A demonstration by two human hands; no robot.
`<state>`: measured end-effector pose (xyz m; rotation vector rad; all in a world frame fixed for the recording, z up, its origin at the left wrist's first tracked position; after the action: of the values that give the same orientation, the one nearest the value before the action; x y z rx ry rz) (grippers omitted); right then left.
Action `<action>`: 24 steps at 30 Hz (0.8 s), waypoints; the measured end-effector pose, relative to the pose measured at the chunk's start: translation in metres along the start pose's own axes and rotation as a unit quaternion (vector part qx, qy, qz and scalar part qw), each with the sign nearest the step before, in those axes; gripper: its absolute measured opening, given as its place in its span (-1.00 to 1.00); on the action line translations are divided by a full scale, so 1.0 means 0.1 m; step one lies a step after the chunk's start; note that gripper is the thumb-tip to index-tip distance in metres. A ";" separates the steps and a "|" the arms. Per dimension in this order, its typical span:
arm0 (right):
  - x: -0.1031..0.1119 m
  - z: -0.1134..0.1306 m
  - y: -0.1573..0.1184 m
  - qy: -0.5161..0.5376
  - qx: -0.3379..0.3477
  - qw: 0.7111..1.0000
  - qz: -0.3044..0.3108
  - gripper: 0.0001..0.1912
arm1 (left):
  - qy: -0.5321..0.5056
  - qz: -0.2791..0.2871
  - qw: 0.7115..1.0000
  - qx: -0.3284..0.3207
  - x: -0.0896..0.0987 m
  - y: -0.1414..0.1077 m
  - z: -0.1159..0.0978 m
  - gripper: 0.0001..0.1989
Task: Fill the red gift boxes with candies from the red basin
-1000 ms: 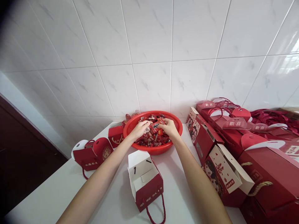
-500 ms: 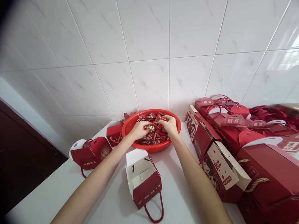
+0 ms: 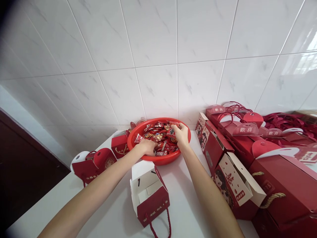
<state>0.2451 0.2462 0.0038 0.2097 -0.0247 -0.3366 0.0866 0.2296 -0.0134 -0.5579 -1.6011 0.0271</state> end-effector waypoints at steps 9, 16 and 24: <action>-0.01 0.00 -0.03 0.023 -0.020 1.000 0.008 -0.79 | 0.029 -0.002 1.000 0.005 -0.04 0.04 -0.01 -0.58; 0.00 0.04 -0.05 0.022 -0.016 1.000 -0.003 -0.81 | -0.090 0.008 0.993 -0.074 -0.01 0.00 0.04 -0.55; -0.02 0.03 -0.06 0.050 -0.030 0.998 -0.002 -0.82 | -0.421 -0.147 0.874 -0.194 0.32 0.02 0.09 -0.47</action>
<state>0.2409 0.2411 0.0058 0.1660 0.0839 -0.3308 0.0782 0.2457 0.0146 -0.6450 -2.5697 -0.3309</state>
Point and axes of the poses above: each hand's wrist, its own y-axis towards the middle knuckle, its own x-axis out of the back of the hand, z = x × y, the point moved 8 cm from there along y, towards the middle knuckle, and after that the axes turned 13 degrees about -y, right-handed, at the moved point
